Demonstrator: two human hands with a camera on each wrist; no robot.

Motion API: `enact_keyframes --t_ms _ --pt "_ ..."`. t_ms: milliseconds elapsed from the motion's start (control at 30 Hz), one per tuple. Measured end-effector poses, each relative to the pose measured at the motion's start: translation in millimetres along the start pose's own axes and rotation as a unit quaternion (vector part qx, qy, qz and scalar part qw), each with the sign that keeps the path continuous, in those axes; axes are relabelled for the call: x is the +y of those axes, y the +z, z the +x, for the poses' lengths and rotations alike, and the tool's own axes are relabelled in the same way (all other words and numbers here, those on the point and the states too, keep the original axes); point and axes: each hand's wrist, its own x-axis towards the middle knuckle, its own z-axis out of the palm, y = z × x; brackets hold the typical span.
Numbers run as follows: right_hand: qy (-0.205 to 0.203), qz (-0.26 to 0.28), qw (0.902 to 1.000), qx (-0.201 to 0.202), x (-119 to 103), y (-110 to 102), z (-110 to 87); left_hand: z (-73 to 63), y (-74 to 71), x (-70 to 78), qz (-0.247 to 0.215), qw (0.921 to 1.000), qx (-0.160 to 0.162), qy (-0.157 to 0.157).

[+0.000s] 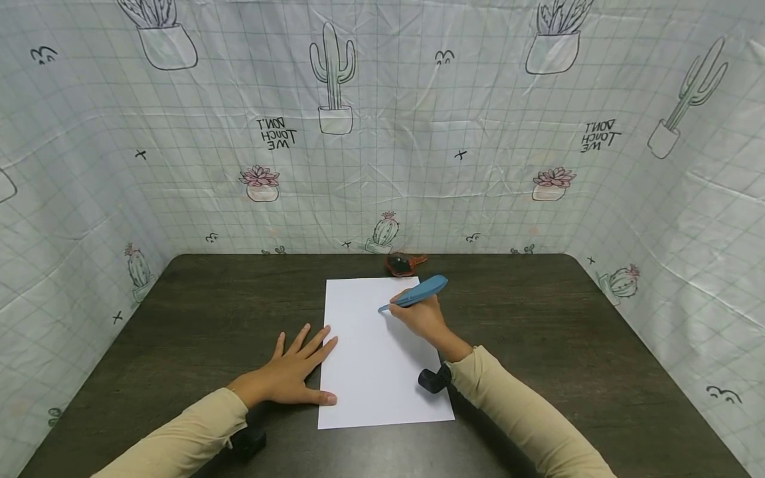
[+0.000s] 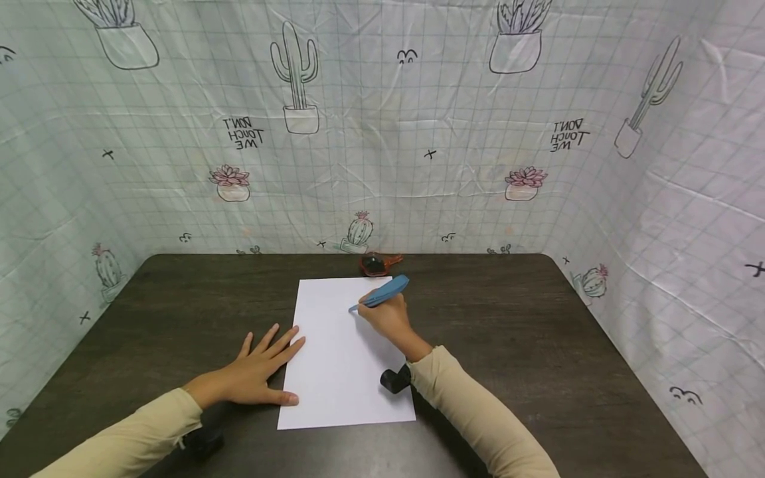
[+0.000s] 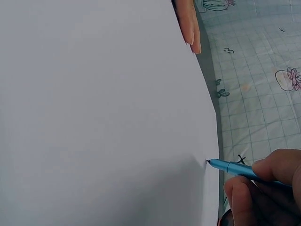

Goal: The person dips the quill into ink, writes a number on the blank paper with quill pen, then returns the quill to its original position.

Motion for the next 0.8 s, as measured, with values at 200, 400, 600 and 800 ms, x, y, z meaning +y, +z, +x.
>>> enact_keyframes --t_ms 200,400,600,800 --pt "-0.005 0.002 1.0000 -0.006 -1.4 0.6 -1.5 0.0 -0.4 0.1 -0.003 1.0000 -0.001 0.000" --pt "-0.015 0.008 0.9998 -0.014 -1.0 1.7 -3.3 -0.1 0.0 0.1 -0.003 1.0000 -0.001 -0.002" --pt "-0.023 0.000 0.9992 -0.032 -1.1 2.0 -4.6 0.2 -0.2 -0.1 0.002 1.0000 -0.001 -0.004" --pt "-0.038 0.007 0.9980 -0.050 -0.2 2.5 -6.4 0.6 1.1 -0.6 0.000 1.0000 0.000 -0.004"
